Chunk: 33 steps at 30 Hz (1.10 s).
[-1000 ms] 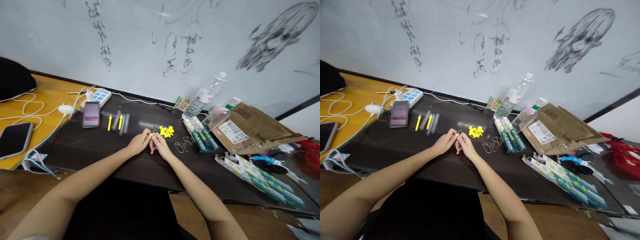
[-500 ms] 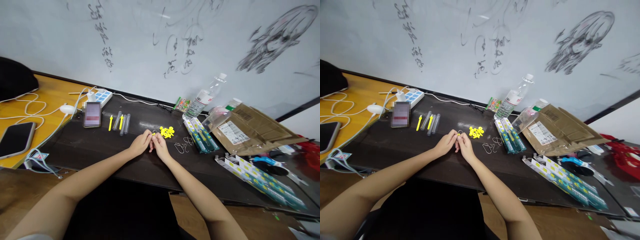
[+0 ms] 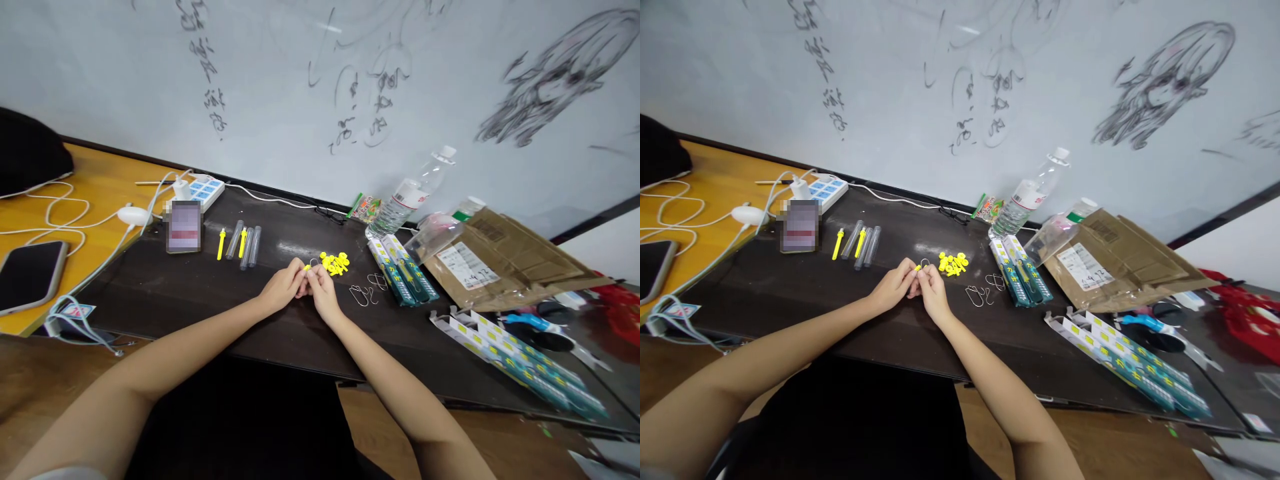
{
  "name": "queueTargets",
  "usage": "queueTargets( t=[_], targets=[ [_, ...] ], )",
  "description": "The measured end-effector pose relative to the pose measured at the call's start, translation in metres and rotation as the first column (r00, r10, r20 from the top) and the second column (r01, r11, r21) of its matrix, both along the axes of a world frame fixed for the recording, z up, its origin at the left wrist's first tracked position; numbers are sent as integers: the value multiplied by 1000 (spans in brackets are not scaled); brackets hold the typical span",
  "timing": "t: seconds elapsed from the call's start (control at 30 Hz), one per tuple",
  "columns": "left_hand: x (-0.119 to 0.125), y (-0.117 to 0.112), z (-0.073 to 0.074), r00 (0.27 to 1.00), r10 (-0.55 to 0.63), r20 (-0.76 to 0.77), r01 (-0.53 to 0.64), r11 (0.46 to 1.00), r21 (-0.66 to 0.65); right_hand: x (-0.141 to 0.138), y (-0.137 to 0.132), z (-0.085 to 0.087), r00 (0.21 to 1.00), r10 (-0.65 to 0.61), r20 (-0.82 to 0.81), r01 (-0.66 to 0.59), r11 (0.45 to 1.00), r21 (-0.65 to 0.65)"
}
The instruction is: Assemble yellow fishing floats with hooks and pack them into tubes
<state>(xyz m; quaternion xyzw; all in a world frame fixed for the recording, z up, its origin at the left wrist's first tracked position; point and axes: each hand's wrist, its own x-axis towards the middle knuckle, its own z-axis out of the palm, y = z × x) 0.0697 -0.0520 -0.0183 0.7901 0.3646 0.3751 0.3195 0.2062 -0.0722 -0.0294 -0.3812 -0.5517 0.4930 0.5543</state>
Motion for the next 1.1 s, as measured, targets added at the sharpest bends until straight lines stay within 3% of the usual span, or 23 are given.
queueTargets(
  t=[0.27, 0.5, 0.63, 0.83, 1.1],
  targets=[
    [2, -2, -1, 999, -34, 33, 35, 999, -32, -2, 1, 0, 996, 43, -80, -48, 997, -66],
    [-2, -1, 1, 998, -60, 36, 62, 997, -52, 8, 2, 1, 967, 208, -150, -233, 957, -173],
    [-4, 0, 2, 997, -70, -26, 69, 997, -24, 8, -1, 4, 960, 210, -183, -241, 955, -171],
    [-8, -1, 7, 970, 24, -243, 3, 994, 113, 11, -4, 12, 927, 297, -230, -342, 920, -192],
    [-5, 0, 8, 982, 24, -185, -7, 996, 93, 12, -4, 17, 937, 286, -202, -326, 922, -207]
  ],
)
